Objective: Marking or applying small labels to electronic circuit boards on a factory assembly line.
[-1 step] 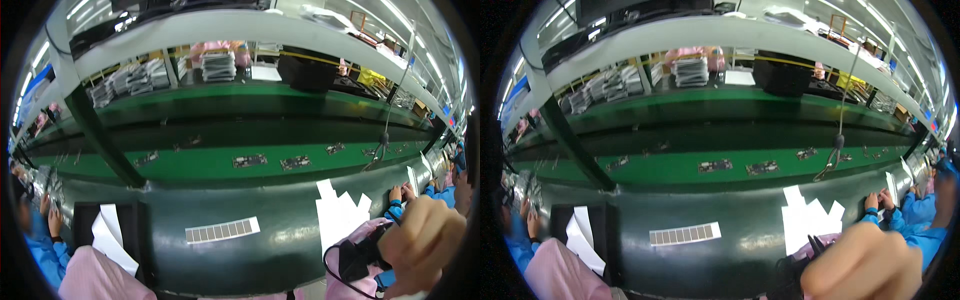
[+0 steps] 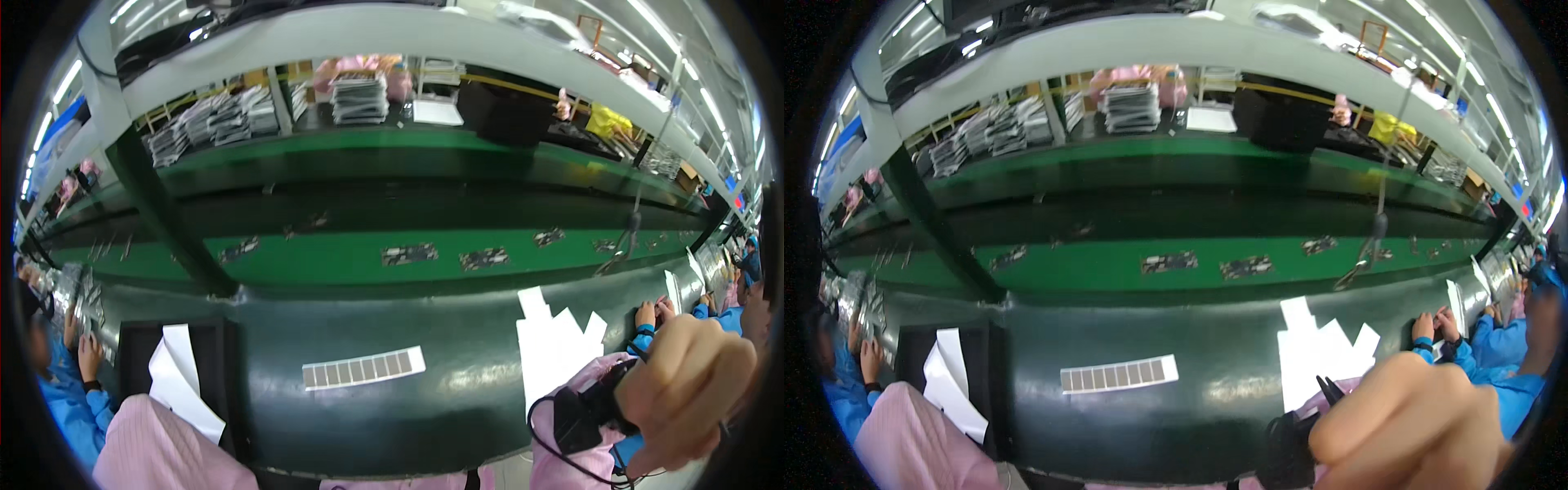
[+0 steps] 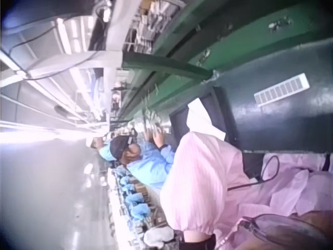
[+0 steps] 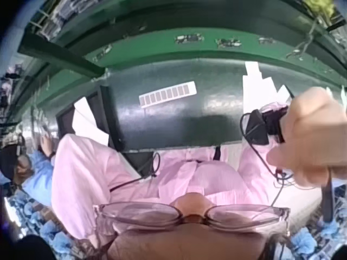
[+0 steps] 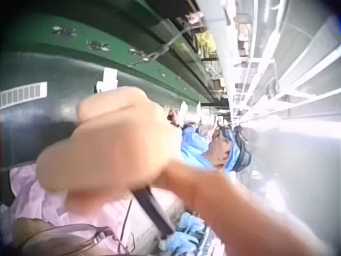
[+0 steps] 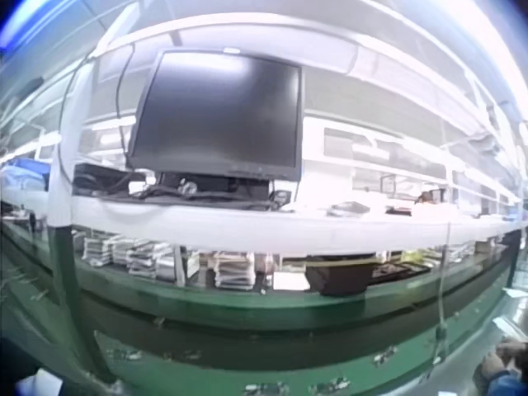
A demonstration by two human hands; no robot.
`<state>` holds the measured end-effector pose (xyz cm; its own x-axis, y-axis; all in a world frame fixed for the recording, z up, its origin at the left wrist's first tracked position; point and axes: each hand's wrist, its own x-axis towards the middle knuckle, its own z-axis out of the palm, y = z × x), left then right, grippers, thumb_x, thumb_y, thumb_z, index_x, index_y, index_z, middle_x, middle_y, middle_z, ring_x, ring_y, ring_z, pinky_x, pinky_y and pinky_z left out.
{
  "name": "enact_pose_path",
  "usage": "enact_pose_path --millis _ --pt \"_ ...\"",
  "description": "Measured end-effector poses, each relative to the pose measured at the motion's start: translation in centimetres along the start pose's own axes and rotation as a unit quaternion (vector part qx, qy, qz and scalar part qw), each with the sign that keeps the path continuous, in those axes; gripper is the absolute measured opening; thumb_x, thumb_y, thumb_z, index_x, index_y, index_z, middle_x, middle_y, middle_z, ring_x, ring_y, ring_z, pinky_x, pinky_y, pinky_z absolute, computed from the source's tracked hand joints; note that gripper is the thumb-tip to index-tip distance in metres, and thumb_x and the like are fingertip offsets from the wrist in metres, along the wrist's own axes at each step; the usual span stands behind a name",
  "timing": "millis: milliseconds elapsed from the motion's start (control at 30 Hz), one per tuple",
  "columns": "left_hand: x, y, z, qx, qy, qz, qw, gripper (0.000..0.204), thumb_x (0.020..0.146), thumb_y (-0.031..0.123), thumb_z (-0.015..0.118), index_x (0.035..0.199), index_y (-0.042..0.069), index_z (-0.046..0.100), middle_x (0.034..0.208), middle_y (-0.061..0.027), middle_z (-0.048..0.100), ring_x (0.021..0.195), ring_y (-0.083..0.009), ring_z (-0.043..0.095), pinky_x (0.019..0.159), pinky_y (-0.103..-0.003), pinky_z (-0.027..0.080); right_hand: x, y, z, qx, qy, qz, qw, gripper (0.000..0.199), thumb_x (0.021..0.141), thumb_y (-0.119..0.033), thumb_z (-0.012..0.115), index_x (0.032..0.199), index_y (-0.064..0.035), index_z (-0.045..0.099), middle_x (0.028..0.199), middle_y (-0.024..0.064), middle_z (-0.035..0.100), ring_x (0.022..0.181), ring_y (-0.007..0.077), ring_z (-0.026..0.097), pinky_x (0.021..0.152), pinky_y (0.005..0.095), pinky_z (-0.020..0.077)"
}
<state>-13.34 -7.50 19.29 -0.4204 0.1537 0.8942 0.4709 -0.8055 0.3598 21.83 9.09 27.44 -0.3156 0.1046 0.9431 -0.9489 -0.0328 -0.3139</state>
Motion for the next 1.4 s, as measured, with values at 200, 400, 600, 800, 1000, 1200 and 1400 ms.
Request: enact_pose_path --millis 200,400,600,800,1000,1200,1400 --pt "-2.5 -2.3 0.8 -0.014 -0.011 -0.061 0.998 0.05 0.093 0.049 0.043 0.094 0.001 0.058 0.087 -0.0149 0.062 0.078 -0.0257 0.06 0.075 -0.041 0.039 -1.1 6.8 4.0 0.101 -0.003 0.044 0.994 0.013 0.091 0.005 0.051 0.102 0.0079 0.056 0.105 0.0352 0.058 0.087 0.0374 0.064 0.074 0.0378 0.0545" --pt "-3.3 -2.5 1.4 0.012 -0.018 -0.083 0.996 0.05 0.093 0.048 0.044 0.094 0.001 0.058 0.086 -0.0148 0.062 0.078 -0.0255 0.06 0.074 -0.04 0.04 -2.6 9.0 5.2 0.185 0.026 0.051 0.981 0.013 0.092 0.004 0.05 0.103 0.0078 0.056 0.106 0.0354 0.057 0.089 0.0385 0.065 0.076 0.0385 0.0556" --pt "-3.6 -3.0 1.8 0.013 -0.023 -0.091 0.995 0.049 0.093 0.048 0.044 0.093 0.001 0.058 0.086 -0.0148 0.062 0.077 -0.0253 0.06 0.073 -0.04 0.04 -1.9 8.7 5.6 0.222 0.074 0.098 0.967 0.013 0.086 0.01 0.056 0.099 0.0088 0.057 0.106 0.0345 0.058 0.091 0.037 0.065 0.08 0.0364 0.0564" --pt "-3.9 -3.0 2.0 0.024 -0.029 -0.101 0.994 0.049 0.093 0.048 0.044 0.092 0.001 0.058 0.086 -0.0147 0.062 0.077 -0.0251 0.06 0.072 -0.039 0.04 -2.4 9.2 5.2 0.131 0.025 0.035 0.99 0.015 0.083 0.01 0.062 0.097 0.0101 0.057 0.1 0.031 0.063 0.09 0.0346 0.065 0.08 0.0342 0.057" --pt "-4.2 -2.8 2.3 0.028 -0.034 -0.111 0.993 0.048 0.093 0.047 0.044 0.092 0.001 0.058 0.085 -0.0147 0.062 0.077 -0.0249 0.059 0.07 -0.038 0.041 -3.6 9.1 6.1 0.173 0.1 0.053 0.978 0.014 0.085 0.007 0.061 0.098 0.0091 0.058 0.098 0.0288 0.065 0.089 0.0339 0.066 0.079 0.0331 0.0567" --pt "-4.6 -2.3 2.1 0.048 -0.038 -0.117 0.991 0.047 0.094 0.047 0.044 0.091 0.001 0.058 0.085 -0.0146 0.062 0.076 -0.0247 0.059 0.069 -0.037 0.041 -1.7 6.2 2.6 0.152 0.006 0.3 0.942 0.018 0.094 0.0 0.048 0.11 0.0054 0.055 0.101 0.0255 0.066 0.103 0.0372 0.061 0.087 0.0407 0.052" --pt "-4.2 -3.0 2.3 0.042 -0.045 -0.124 0.99 0.047 0.094 0.046 0.044 0.09 0.001 0.058 0.085 -0.0145 0.062 0.076 -0.0245 0.059 0.068 -0.037 0.041 -8.9 12.1 -4.1 -0.093 0.322 0.261 0.905 0.028 0.089 -0.023 0.047 0.1 0.002 0.053 0.094 0.0107 0.049 0.086 0.0198 0.048 0.077 0.0323 0.038"
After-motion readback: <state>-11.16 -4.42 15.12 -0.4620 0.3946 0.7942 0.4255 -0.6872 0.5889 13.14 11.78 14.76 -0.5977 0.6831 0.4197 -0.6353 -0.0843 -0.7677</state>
